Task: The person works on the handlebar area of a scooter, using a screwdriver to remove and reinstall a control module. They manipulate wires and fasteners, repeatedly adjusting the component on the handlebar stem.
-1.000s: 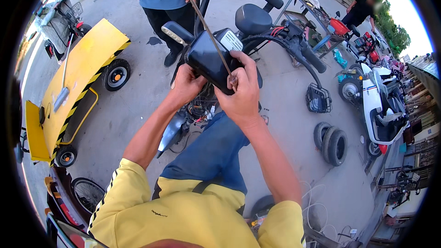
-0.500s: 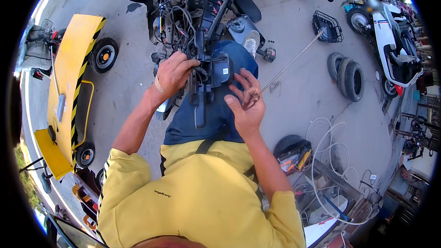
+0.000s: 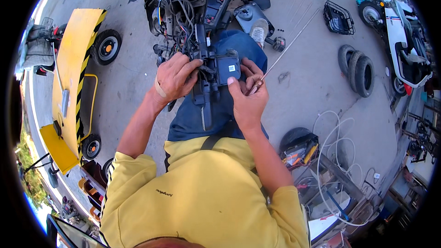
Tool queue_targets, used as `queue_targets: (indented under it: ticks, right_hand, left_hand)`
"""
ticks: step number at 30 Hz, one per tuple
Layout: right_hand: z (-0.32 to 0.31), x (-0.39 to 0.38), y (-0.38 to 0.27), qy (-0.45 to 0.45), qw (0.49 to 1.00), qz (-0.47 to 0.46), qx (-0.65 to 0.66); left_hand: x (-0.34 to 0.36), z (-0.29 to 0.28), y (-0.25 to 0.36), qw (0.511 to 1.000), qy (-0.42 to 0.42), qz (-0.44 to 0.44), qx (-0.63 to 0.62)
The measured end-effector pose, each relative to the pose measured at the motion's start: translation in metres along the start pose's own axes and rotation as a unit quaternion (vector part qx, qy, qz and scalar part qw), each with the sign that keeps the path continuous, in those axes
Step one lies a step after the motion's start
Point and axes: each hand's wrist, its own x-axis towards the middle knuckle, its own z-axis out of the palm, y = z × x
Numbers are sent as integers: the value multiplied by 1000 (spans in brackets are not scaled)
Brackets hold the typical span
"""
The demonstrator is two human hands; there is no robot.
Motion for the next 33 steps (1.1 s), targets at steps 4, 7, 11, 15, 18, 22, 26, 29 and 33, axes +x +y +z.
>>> queue_targets:
  ticks: [4,7,11,15,18,22,26,29,33]
  right_hand:
    - [2,-12,-1,29,999,6,45]
    - [3,-17,0,31,998,-4,47]
    - [2,-23,-3,32,999,-10,39]
    - [1,-31,0,43,999,-20,18]
    - [3,-37,3,51,998,-26,12]
    - [4,-40,2,36,999,-19,13]
    - [0,-37,7,4,998,-33,-56]
    - [-8,-35,10,-17,994,-49,-92]
    - [-11,-31,2,-33,994,-30,-97]
  left_hand:
    - [0,-3,9,996,-6,-53,-65]
    - [-2,-1,11,993,-8,-90,-78]
    - [5,-1,17,988,-11,-133,-73]
    - [5,7,32,969,3,-227,-93]
    - [8,11,44,938,17,-316,-141]
    - [6,12,49,892,1,-405,-199]
    - [7,7,47,874,-17,-434,-219]
    - [-3,16,45,852,18,-449,-269]
    - [-8,24,61,839,50,-463,-283]
